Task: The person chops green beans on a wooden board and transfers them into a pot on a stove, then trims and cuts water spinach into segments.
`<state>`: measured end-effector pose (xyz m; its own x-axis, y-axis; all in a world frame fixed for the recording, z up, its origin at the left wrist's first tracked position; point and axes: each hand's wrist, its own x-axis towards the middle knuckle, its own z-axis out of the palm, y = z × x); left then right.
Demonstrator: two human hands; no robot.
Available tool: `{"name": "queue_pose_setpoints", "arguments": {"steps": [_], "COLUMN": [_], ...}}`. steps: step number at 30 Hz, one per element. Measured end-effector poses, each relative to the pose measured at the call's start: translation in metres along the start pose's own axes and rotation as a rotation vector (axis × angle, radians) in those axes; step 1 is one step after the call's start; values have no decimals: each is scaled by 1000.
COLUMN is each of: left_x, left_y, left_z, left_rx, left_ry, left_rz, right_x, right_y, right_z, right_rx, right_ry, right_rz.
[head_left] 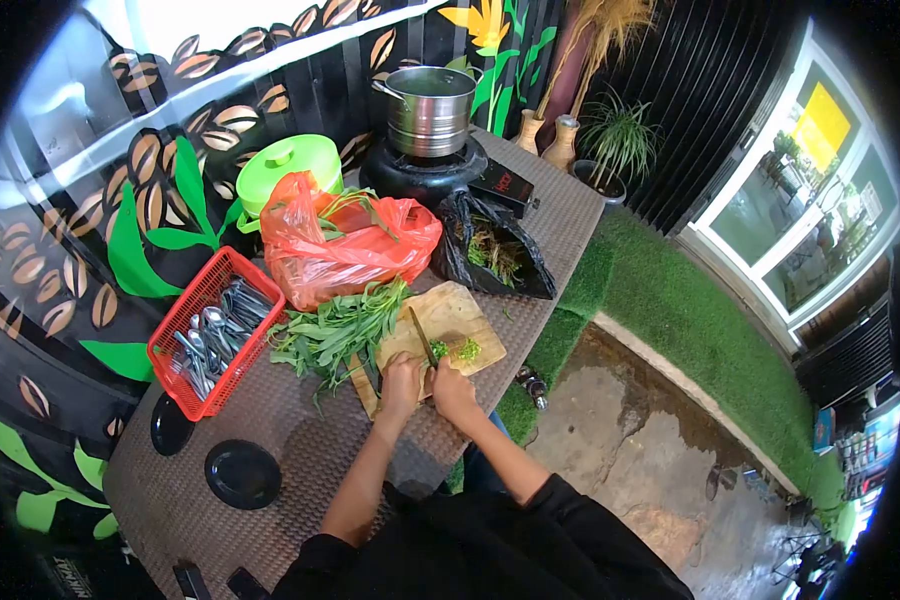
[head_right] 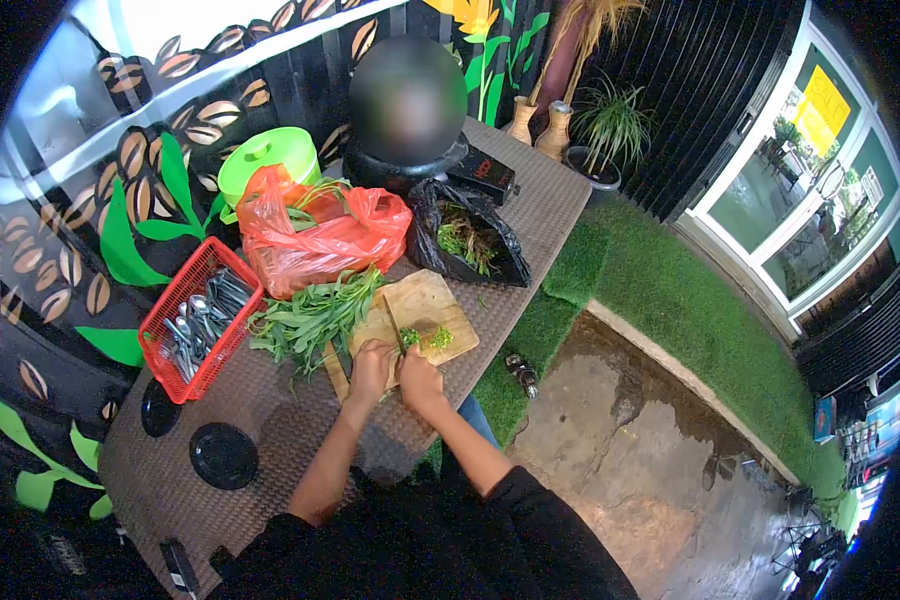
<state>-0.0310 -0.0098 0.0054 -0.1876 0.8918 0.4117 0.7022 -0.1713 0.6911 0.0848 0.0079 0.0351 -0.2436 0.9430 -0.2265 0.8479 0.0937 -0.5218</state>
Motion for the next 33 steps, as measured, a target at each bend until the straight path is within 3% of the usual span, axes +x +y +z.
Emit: {"name": "queue_pose_setpoints", "arguments": {"steps": [5, 17, 19, 22, 25, 28, 33], "left_x": [2, -2, -2, -3, -3, -2, -3], "left_y": [5, -13, -10, -7, -1, -10, -5], "left_z": [-10, 7, 8, 7, 4, 8, 5], "left_rx": [-2, -44, -183, -53, -152, -189, -141], "left_ry": [-102, 65, 122, 127, 79, 87, 111], "left_rz": [51, -51, -83, -70, -134, -81, -39], "right_x": [-2, -23, -9, -1, -15, -16, 5], "right_y": [2, 4, 3, 4, 1, 1, 4], "right_z": [0, 18, 15, 1, 4, 17, 2], "right_rx": [-27, -16, 5, 35, 19, -3, 46], "right_ry": [-24, -27, 0, -1, -8, -1, -45], "right_rz": [-26, 42, 9, -39, -29, 63, -40]}}
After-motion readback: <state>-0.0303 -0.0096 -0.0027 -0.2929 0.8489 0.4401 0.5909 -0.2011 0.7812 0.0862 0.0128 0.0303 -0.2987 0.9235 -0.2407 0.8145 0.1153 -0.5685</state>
